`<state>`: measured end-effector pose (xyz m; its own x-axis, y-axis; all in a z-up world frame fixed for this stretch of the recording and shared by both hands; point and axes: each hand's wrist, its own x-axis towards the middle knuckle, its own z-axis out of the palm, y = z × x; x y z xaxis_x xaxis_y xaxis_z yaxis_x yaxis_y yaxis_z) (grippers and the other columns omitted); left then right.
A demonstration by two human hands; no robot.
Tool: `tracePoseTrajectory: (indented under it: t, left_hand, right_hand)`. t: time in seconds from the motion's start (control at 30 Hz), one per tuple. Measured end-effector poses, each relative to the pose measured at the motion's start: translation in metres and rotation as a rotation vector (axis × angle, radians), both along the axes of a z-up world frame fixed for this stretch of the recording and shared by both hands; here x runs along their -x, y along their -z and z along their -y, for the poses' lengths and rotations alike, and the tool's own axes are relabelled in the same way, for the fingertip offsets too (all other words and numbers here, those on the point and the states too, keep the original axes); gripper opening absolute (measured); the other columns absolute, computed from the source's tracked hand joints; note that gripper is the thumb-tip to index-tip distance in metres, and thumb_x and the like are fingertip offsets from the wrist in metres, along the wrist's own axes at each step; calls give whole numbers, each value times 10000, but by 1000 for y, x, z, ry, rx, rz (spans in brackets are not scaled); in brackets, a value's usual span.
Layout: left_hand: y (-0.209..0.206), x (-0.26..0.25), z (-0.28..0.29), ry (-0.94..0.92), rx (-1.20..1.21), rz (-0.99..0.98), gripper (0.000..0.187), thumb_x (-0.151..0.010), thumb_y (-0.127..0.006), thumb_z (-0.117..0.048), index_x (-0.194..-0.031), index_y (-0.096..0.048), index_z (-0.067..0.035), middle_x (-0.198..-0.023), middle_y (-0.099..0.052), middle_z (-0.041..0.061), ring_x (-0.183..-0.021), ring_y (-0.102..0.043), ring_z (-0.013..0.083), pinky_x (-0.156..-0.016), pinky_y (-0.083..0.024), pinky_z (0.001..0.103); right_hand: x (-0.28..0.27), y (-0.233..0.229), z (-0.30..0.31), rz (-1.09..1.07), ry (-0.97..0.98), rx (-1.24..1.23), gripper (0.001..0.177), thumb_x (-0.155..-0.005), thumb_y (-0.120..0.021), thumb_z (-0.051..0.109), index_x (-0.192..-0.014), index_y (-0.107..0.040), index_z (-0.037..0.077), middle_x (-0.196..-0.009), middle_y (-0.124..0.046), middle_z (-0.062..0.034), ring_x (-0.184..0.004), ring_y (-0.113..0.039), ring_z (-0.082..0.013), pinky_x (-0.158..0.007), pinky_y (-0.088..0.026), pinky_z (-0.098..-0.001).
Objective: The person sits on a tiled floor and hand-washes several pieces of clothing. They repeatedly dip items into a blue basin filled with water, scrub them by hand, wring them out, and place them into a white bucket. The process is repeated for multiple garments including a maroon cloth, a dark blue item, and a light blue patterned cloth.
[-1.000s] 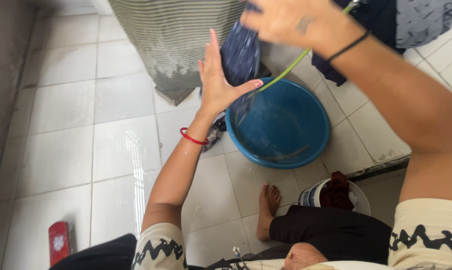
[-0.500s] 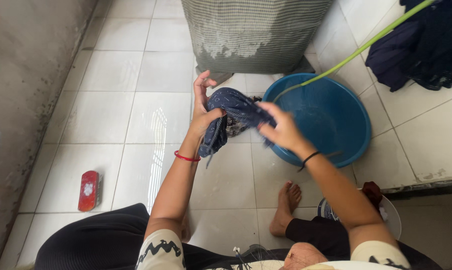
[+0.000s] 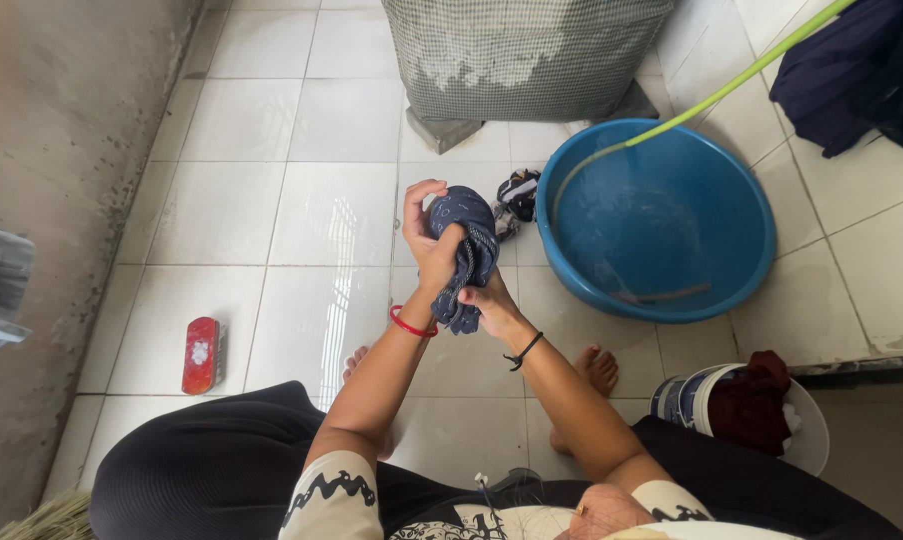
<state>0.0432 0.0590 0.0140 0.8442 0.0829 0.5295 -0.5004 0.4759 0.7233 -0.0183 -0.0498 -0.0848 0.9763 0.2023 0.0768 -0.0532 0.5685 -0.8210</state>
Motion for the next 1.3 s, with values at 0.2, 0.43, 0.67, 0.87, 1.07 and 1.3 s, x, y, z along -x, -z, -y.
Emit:
tracePoseTrajectory:
  t: [0.2, 0.43, 0.67, 0.87, 1.07, 1.3]
  left_hand:
    - [28, -33, 10, 250, -520, -133, 529, -802, -701, 41, -1321, -644, -38, -1184, -570, 110, -1033, -590, 192, -873, -503, 290]
    - [17, -72, -54, 640, -50, -459, 845, -924, -574, -656, -1579, -373, -161, -1446, -532, 196, -1094, -596, 319, -983, -493, 485]
    - [14, 10, 21, 1241, 624, -197, 1034, -854, -554, -752, -1669, -232, -202, -1520, -478, 221, -1351, -526, 383, -1115, -459, 612]
    - [16, -37, -19, 1115, -111, -82, 409, -931, -804, -185, -1308, -699, -66, -1147, -672, 154, -1069, -644, 287, -937, -529, 435]
    - [46, -43, 0, 551, -861, -173, 198, -775, -733, -67, -962, -793, -96, -932, -744, 72, -875, -705, 180, -825, -563, 307]
    - [81, -29, 20, 67, -926, -159, 237, -746, -740, -75, -964, -810, -137, -932, -734, 102, -831, -719, 243, -793, -562, 319]
  right_hand:
    - [9, 13, -2, -415, 19, -130, 493, -802, -770, 167, -1233, -568, 39, -976, -707, -88, -861, -715, -249, -744, -615, -414]
    - [28, -9, -5, -126, -600, -890, 843, -905, -729, 361, -1613, -332, 130, -1011, -566, -3, -907, -599, -128, -773, -513, -400]
    - [43, -81, -35, -28, -878, -1233, 1168, -790, -865, 488, -1658, -191, 91, -986, -548, -19, -891, -575, -150, -770, -496, -400]
    - [34, -56, 18, -202, -567, -289, 820, -785, -907, 297, -1372, -462, -63, -977, -651, -87, -866, -662, -198, -786, -559, -395]
    - [-16, 61, 0, -125, 83, 204, 445, -793, -816, 81, -1169, -627, -63, -1059, -737, -154, -960, -743, -221, -870, -610, -352]
    - [-13, 70, -15, -13, 483, 756, 726, -794, -818, 152, -1384, -430, -18, -1098, -717, -129, -992, -721, -205, -839, -575, -322]
